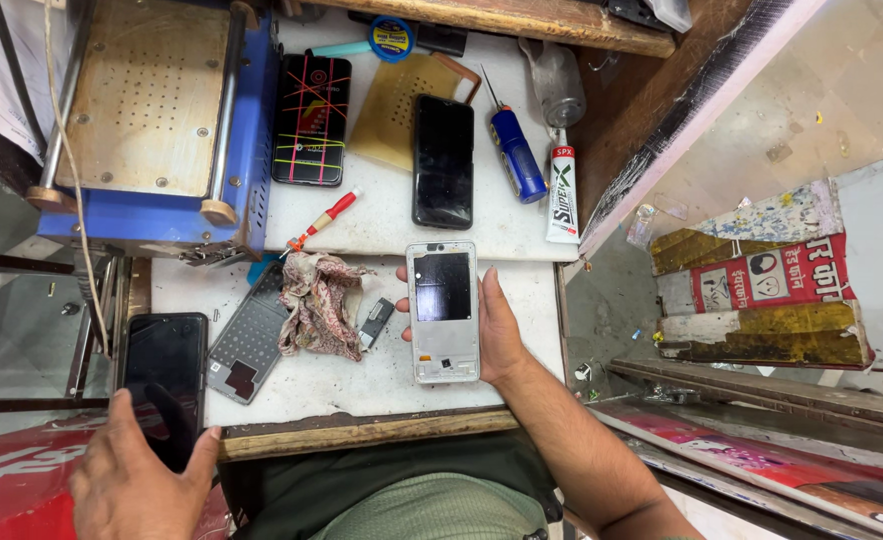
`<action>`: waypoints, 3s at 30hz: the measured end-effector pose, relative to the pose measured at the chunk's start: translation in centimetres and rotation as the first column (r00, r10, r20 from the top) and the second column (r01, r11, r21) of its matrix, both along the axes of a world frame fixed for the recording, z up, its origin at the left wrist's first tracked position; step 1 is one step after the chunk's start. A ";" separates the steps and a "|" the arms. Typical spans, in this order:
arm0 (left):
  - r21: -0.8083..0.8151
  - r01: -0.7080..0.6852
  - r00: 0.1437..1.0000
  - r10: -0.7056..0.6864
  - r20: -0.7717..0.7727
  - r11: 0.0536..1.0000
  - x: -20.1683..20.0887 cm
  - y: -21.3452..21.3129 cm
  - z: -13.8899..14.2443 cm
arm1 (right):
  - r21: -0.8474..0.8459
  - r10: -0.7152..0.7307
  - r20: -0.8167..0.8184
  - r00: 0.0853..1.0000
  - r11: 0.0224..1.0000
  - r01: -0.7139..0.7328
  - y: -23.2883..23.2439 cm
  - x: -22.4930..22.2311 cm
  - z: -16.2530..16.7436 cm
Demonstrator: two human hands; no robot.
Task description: The person cleans the back of a white smartphone with a cloth, repeatedly wiping the same area. They briefly handle a black smartphone to unlock it and place it aside, then continue wiping the white phone's back surface.
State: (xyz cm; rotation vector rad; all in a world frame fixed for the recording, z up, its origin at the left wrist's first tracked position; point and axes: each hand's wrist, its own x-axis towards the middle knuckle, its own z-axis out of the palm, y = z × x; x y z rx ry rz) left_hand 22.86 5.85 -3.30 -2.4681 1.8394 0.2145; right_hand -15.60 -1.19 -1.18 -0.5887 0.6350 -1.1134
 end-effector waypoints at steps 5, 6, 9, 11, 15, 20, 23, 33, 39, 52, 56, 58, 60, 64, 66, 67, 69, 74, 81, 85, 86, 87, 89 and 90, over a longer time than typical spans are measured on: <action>-0.154 0.042 0.999 -0.046 -0.022 0.987 -0.5 0.1 -0.5 | 0.016 0.028 -0.015 0.999 0.999 -0.028 -0.1 -0.2 -0.6; -0.173 0.043 0.998 -0.048 -0.027 0.984 -0.5 0.1 -0.5 | 0.013 0.049 -0.025 0.998 0.999 -0.048 -0.2 -0.3 -0.8; -0.224 0.015 0.992 -0.043 -0.122 0.974 -0.2 -0.2 0.3 | 0.039 0.152 -0.004 0.988 0.988 -0.152 -0.2 -0.4 -1.5; -0.087 -0.149 0.945 0.116 -0.307 0.985 0.7 -0.2 1.3 | 0.041 0.243 0.069 0.967 0.968 -0.246 -0.1 -0.5 -1.8; 0.048 -0.187 0.632 0.158 -0.759 0.981 1.2 -0.9 4.3 | 0.035 0.351 0.043 0.935 0.935 -0.352 0.3 -0.2 -1.1; -0.218 -0.024 0.586 -0.163 -0.794 0.976 -5.3 -3.8 9.0 | 0.028 0.461 0.000 0.887 0.887 -0.461 0.7 0.4 0.9; -0.346 0.114 0.570 -0.347 -0.745 0.931 -11.1 -9.3 11.2 | 0.022 0.486 0.014 0.874 0.874 -0.486 0.6 0.7 1.6; -0.523 0.043 0.253 -0.516 -0.819 0.851 -23.4 -25.2 16.1 | 0.043 0.463 0.127 0.877 0.881 -0.471 -0.7 1.0 3.1; -0.629 -0.121 0.112 -0.619 -0.777 0.768 -26.8 -28.6 17.9 | 0.066 0.418 0.145 0.897 0.900 -0.431 -1.1 1.5 4.2; -0.353 0.118 0.433 -0.368 -0.823 0.928 -32.2 -31.2 20.3 | 0.140 0.341 0.233 0.911 0.915 -0.378 -1.2 1.6 4.6; -0.435 0.155 0.570 -0.439 -0.694 0.887 -33.5 -31.4 19.4 | 0.103 0.341 0.245 0.907 0.922 -0.374 -1.4 1.8 4.6; -0.472 0.155 0.583 -0.466 -0.665 0.868 -34.2 -31.5 19.3 | 0.124 0.312 0.236 0.920 0.930 -0.347 -1.4 1.8 4.6; -0.503 0.104 0.541 -0.473 -0.695 0.858 -34.9 -31.5 19.4 | 0.127 0.320 0.250 0.914 0.925 -0.359 -1.4 1.8 4.7; -0.538 0.175 0.556 -0.534 -0.637 0.825 -36.4 -31.3 19.9 | 0.244 0.271 0.188 0.944 0.918 -0.313 -1.3 1.7 4.7; -0.552 0.193 0.568 -0.551 -0.611 0.811 -37.0 -31.3 20.1 | 0.178 0.280 0.239 0.930 0.929 -0.325 -1.3 1.7 4.5; -0.556 0.202 0.579 -0.556 -0.596 0.806 -37.3 -31.2 20.1 | 0.150 0.283 0.266 0.922 0.932 -0.329 -1.2 1.7 4.3; -0.562 0.215 0.611 -0.559 -0.560 0.799 -37.9 -31.1 20.0 | 0.270 0.174 0.163 0.971 0.939 -0.213 -1.3 1.7 3.9; -0.523 0.333 0.704 -0.576 -0.416 0.785 -38.6 -31.2 19.2 | 0.299 0.135 0.167 0.977 0.937 -0.181 -1.4 1.3 3.2; -0.306 0.532 0.667 -0.613 -0.423 0.790 -36.3 -30.5 19.5 | 0.113 0.230 0.296 0.927 0.955 -0.273 -1.7 0.9 2.9; -0.674 0.424 0.335 -0.796 -0.503 0.605 -27.1 -24.2 16.8 | 0.110 0.111 0.333 0.937 0.982 -0.155 -1.6 0.1 2.3; -0.739 0.365 0.270 -0.824 -0.498 0.567 -24.0 -22.3 16.0 | 0.104 0.075 0.297 0.952 0.988 -0.110 -1.5 -0.2 2.0; -0.731 0.363 0.289 -0.816 -0.501 0.578 -21.0 -20.5 15.3 | 0.098 0.037 0.264 0.964 0.993 -0.065 -1.4 -0.3 1.8; -0.458 0.394 0.572 -0.603 -0.556 0.797 -16.3 -16.9 13.8 | 0.079 -0.008 0.212 0.977 0.997 -0.009 -1.3 -0.7 1.4; -0.319 0.404 0.682 -0.515 -0.520 0.857 -14.9 -15.5 12.9 | 0.072 -0.011 0.195 0.981 0.997 -0.003 -1.2 -0.8 1.3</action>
